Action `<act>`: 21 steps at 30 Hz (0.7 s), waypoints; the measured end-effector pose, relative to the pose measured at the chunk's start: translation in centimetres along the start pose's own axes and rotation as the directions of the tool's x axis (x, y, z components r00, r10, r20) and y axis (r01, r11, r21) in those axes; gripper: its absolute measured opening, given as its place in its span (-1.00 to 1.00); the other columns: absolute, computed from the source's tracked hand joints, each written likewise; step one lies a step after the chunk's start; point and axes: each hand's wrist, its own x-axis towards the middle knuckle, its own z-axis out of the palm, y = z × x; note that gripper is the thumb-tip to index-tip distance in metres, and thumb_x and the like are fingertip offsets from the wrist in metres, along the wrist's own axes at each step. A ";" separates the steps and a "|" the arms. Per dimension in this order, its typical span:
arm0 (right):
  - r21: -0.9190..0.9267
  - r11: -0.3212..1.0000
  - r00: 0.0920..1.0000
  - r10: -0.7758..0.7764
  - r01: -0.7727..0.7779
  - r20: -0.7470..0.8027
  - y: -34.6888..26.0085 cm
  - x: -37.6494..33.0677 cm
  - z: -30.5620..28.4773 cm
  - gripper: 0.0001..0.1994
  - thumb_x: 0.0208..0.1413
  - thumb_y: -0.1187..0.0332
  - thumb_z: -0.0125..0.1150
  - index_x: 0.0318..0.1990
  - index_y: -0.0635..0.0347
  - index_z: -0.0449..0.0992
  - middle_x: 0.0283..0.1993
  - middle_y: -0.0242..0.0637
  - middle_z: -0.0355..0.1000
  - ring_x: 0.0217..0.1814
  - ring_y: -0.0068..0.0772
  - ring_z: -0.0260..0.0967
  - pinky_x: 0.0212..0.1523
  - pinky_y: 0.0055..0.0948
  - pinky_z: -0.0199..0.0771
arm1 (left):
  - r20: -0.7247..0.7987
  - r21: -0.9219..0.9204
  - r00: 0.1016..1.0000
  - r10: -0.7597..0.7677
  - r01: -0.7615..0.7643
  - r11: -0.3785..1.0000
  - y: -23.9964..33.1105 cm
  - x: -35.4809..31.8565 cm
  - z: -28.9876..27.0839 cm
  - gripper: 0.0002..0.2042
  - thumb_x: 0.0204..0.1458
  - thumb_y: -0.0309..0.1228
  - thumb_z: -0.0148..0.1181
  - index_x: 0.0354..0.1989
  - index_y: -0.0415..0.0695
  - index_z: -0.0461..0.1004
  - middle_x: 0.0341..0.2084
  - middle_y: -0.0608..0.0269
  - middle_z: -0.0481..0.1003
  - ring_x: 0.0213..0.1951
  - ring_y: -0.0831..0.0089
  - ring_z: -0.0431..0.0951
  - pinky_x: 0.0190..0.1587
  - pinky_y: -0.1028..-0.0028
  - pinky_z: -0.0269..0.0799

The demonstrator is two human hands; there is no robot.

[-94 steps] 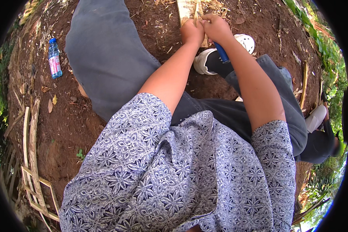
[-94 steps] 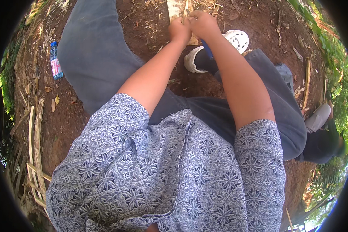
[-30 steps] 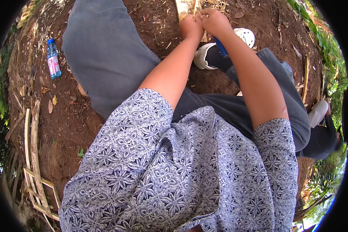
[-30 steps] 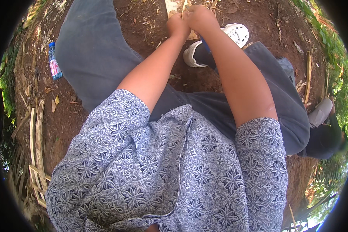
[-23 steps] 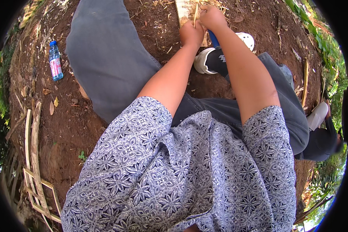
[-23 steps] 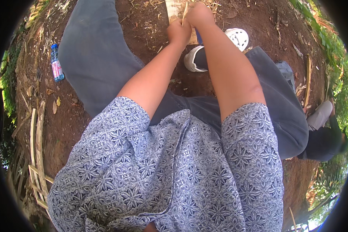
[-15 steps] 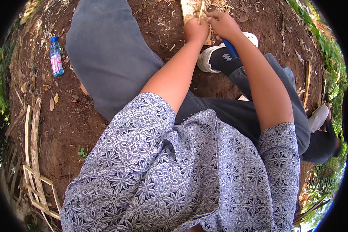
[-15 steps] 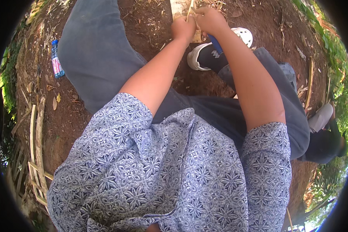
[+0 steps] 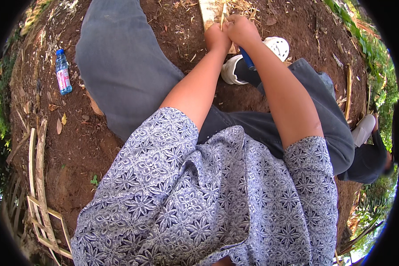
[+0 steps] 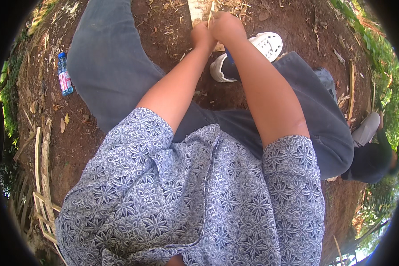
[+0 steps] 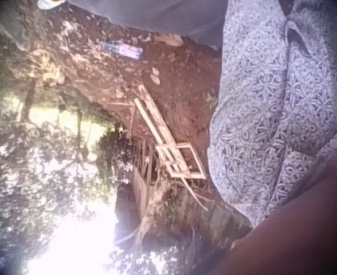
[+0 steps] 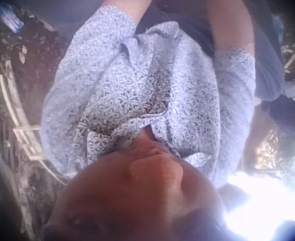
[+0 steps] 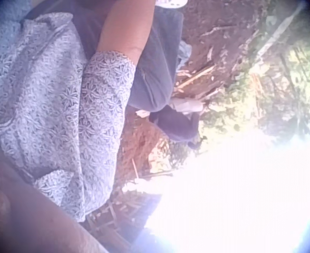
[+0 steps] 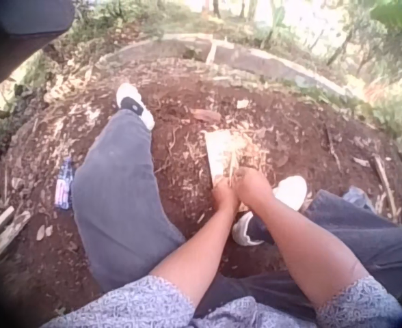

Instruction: The person sits on the ground outdoors and uses a knife to carve a small piece of wood held between their legs. They repeatedly scrape the surface of the wood to remove thin shavings.

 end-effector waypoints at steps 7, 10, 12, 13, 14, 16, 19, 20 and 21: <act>0.216 0.966 0.987 0.117 -0.139 0.114 1.5 1.8 -1.2 -0.61 0.17 0.22 0.15 0.11 0.14 0.59 -0.38 -0.16 0.63 -0.55 -0.34 0.57 -0.26 -0.35 0.61 | 0.001 -0.003 1.000 -0.014 0.014 1.000 0.7 -0.3 -0.4 -0.61 0.19 -0.13 0.06 -0.40 -0.20 0.65 -0.44 -0.07 0.63 -0.32 -0.06 0.64 -0.21 0.08 0.48; 0.169 0.979 0.985 0.091 -0.116 0.147 2.5 0.0 -1.9 -0.61 0.25 0.22 0.09 0.16 0.10 0.56 -0.48 -0.20 0.58 -0.60 -0.40 0.53 -0.38 -0.35 0.58 | -0.025 -0.024 0.998 -0.053 0.053 0.998 -0.1 0.0 0.3 -0.57 0.19 -0.13 0.00 -0.43 -0.26 0.62 -0.46 -0.12 0.61 -0.33 -0.06 0.63 -0.19 0.06 0.47; 0.164 0.982 0.984 0.071 -0.097 0.162 2.5 -1.1 -2.4 -0.62 0.26 0.22 0.08 0.17 0.09 0.56 -0.52 -0.21 0.56 -0.62 -0.40 0.52 -0.42 -0.35 0.56 | -0.029 -0.008 0.999 -0.033 0.032 0.999 -0.5 0.2 0.7 -0.57 0.20 -0.13 0.01 -0.43 -0.26 0.62 -0.49 -0.10 0.61 -0.37 0.00 0.64 -0.22 0.09 0.48; 0.167 0.982 0.984 0.054 -0.083 0.167 2.5 -1.5 -2.7 -0.62 0.26 0.21 0.08 0.17 0.09 0.57 -0.53 -0.22 0.55 -0.63 -0.40 0.52 -0.43 -0.34 0.56 | -0.035 -0.001 0.999 -0.010 0.010 1.000 -0.7 0.3 0.9 -0.57 0.20 -0.13 0.02 -0.44 -0.26 0.62 -0.52 -0.07 0.61 -0.42 0.05 0.64 -0.26 0.12 0.49; 0.171 0.983 0.984 0.038 -0.068 0.173 2.4 -1.9 -3.0 -0.62 0.26 0.21 0.09 0.17 0.09 0.57 -0.54 -0.22 0.54 -0.63 -0.41 0.51 -0.44 -0.34 0.55 | -0.041 0.007 0.999 0.012 -0.011 1.000 -0.8 0.5 1.0 -0.58 0.21 -0.13 0.03 -0.45 -0.25 0.62 -0.55 -0.04 0.60 -0.46 0.10 0.64 -0.29 0.15 0.51; 0.165 0.985 0.970 0.002 -0.044 0.245 1.3 -2.2 -3.7 -0.62 0.26 0.20 0.10 0.15 0.10 0.58 -0.55 -0.23 0.54 -0.64 -0.41 0.50 -0.44 -0.35 0.55 | 0.002 -0.085 1.000 0.000 0.000 0.996 -2.0 1.5 1.5 -0.58 0.23 -0.14 0.05 -0.47 -0.22 0.63 -0.60 0.05 0.59 -0.56 0.25 0.62 -0.39 0.24 0.50; 0.154 0.987 0.963 -0.007 -0.035 0.268 1.2 -2.4 -4.3 -0.64 0.26 0.21 0.09 0.11 0.13 0.60 -0.57 -0.24 0.53 -0.64 -0.39 0.51 -0.43 -0.36 0.55 | 0.122 -0.128 0.992 -0.020 0.035 0.991 -1.0 0.8 0.9 -0.59 0.26 -0.13 0.07 -0.47 -0.16 0.66 -0.65 0.17 0.58 -0.69 0.46 0.55 -0.50 0.36 0.47; 0.134 0.990 0.963 -0.002 -0.036 0.269 1.1 -2.0 -4.2 -0.65 0.26 0.21 0.09 0.10 0.13 0.60 -0.57 -0.23 0.53 -0.64 -0.39 0.51 -0.43 -0.36 0.55 | 0.115 -0.095 0.993 -0.008 0.019 0.995 -0.8 0.7 0.8 -0.59 0.25 -0.12 0.08 -0.46 -0.16 0.67 -0.64 0.15 0.59 -0.67 0.41 0.57 -0.48 0.34 0.48; 0.116 0.993 0.961 0.002 -0.036 0.277 0.7 -2.0 -4.1 -0.65 0.26 0.21 0.09 0.09 0.14 0.60 -0.56 -0.22 0.53 -0.64 -0.38 0.52 -0.43 -0.36 0.56 | 0.105 -0.059 0.994 -0.001 0.007 0.998 -1.0 0.7 0.7 -0.60 0.24 -0.12 0.08 -0.45 -0.16 0.68 -0.63 0.13 0.59 -0.64 0.37 0.59 -0.46 0.31 0.49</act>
